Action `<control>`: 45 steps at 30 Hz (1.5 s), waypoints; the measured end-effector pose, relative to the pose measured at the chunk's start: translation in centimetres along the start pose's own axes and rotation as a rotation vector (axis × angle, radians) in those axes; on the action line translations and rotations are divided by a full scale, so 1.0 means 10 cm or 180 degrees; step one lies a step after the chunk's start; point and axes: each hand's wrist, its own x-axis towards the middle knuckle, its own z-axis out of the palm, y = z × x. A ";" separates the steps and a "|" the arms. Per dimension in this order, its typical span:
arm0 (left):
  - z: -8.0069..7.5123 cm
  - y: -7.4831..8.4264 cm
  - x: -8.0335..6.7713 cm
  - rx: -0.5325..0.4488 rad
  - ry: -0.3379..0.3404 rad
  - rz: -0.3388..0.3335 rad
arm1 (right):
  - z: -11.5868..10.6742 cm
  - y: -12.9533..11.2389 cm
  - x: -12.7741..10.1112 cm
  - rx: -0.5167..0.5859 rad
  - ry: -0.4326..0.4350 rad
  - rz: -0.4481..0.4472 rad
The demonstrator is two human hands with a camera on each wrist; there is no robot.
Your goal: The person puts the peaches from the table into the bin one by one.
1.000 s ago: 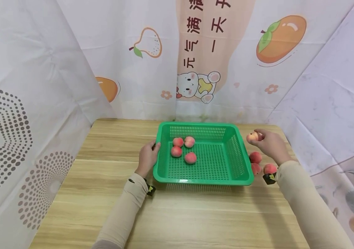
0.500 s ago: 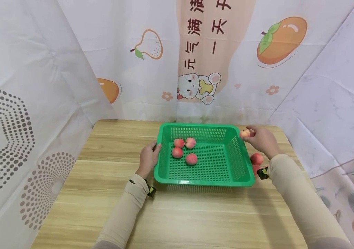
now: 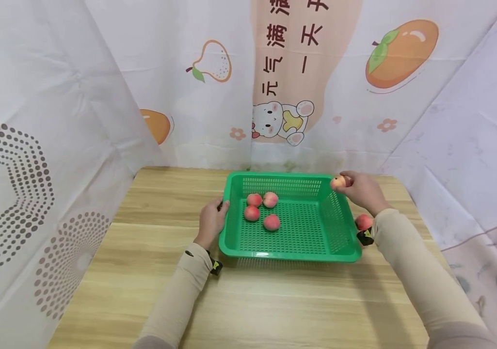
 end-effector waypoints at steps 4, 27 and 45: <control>0.02 0.03 0.01 -0.0014 -0.0013 -0.0013 | 0.07 -0.03 0.04 0.0080 0.0099 -0.0062; 0.00 0.01 -0.01 -0.0034 0.0022 0.0015 | 0.55 -0.26 0.30 0.0020 -0.0207 -0.0302; 0.01 -0.01 -0.01 -0.0059 0.0023 0.0007 | 0.90 -0.36 0.38 0.0138 -0.0365 -0.0119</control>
